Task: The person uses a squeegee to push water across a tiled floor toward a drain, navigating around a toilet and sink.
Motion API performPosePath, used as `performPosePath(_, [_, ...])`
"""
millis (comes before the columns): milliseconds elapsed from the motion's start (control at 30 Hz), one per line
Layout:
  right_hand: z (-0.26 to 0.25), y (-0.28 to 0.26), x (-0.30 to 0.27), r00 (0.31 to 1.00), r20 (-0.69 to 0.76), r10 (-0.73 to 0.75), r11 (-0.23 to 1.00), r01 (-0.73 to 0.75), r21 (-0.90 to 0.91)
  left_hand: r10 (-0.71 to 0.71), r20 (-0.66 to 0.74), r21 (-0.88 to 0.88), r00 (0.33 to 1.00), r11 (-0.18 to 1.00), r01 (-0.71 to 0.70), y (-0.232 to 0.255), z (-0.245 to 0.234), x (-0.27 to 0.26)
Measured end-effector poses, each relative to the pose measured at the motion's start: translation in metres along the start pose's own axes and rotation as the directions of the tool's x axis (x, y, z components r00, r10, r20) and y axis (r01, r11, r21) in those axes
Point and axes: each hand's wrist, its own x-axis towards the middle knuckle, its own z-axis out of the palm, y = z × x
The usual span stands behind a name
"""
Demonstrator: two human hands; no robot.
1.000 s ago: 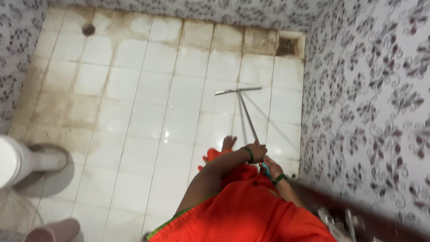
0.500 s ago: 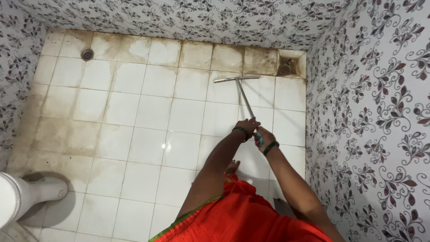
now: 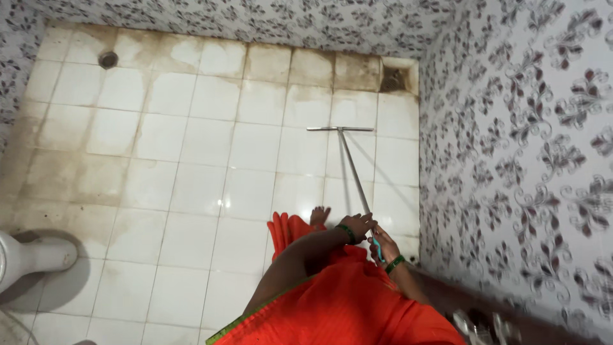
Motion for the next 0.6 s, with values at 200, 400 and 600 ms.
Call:
performPosePath(200, [-0.057, 0.062, -0.068, 0.984, 0.119, -0.13, 0.989, 0.137, -0.053, 0.118, 0.058, 0.19, 0.991, 0.974, -0.127, 0.065, 0.049, -0.035])
performPosePath(400, [-0.107, 0.125, -0.126, 0.992, 0.056, -0.115, 0.981, 0.122, -0.153, 0.276, 0.271, 0.069, 0.922, 0.95, -0.304, 0.136, 0.042, -0.089])
performPosePath(600, [-0.084, 0.143, -0.128, 0.992, -0.006, -0.129, 0.985, 0.128, -0.117, 0.29, 0.265, 0.039, 0.92, 0.95, -0.311, 0.133, 0.031, -0.105])
